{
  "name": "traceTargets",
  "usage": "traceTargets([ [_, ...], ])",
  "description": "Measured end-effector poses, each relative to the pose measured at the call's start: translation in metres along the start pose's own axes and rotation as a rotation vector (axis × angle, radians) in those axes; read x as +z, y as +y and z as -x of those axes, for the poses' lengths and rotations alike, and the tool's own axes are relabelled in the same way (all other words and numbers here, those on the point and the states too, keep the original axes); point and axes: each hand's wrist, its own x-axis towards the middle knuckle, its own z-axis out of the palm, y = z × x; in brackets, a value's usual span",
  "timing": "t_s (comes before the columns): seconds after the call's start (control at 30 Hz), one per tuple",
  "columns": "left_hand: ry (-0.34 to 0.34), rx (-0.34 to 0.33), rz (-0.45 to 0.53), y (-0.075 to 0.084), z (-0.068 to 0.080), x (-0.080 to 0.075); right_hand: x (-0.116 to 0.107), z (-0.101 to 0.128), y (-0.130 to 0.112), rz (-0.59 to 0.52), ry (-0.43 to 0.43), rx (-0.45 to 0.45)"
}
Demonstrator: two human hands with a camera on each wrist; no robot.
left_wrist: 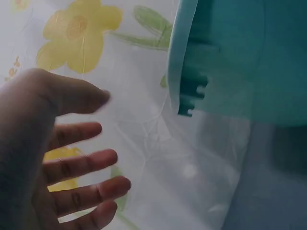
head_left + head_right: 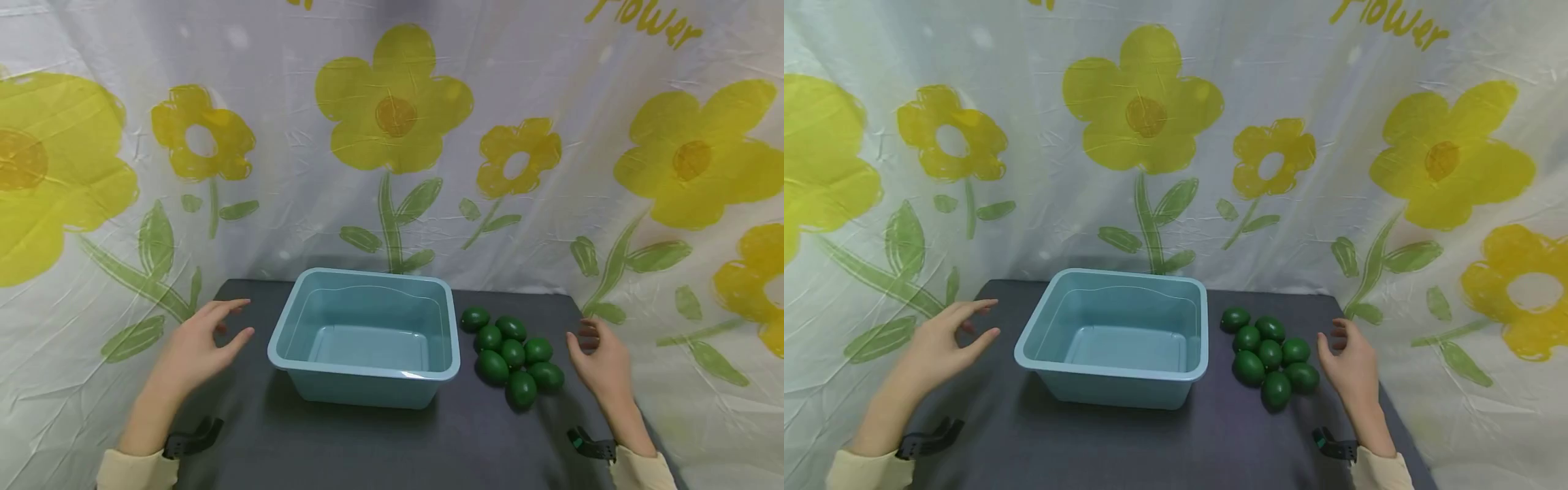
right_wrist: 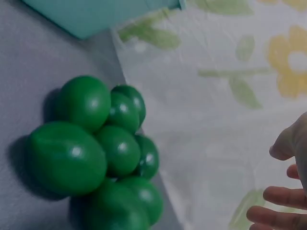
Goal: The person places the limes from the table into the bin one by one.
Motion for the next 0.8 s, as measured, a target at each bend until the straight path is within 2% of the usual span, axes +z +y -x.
traceTargets([
  [0.17,0.024,0.064,0.103,0.005,0.006,0.018,0.005,0.014,0.019,-0.002,-0.035,0.093],
  [0.33,-0.051,0.086,0.173,0.011,0.013,0.043,0.015,0.036,0.035,0.006,-0.109,0.196],
  [0.47,-0.095,0.094,0.185,0.012,0.018,0.061,0.023,0.046,0.042,0.039,-0.2,0.299],
  [0.6,-0.102,0.115,0.17,0.012,0.018,0.073,0.025,0.052,0.045,0.062,-0.296,0.409],
  [0.8,-0.076,0.107,0.189,0.008,0.022,0.08,0.033,0.062,0.047,0.053,-0.381,0.47],
])
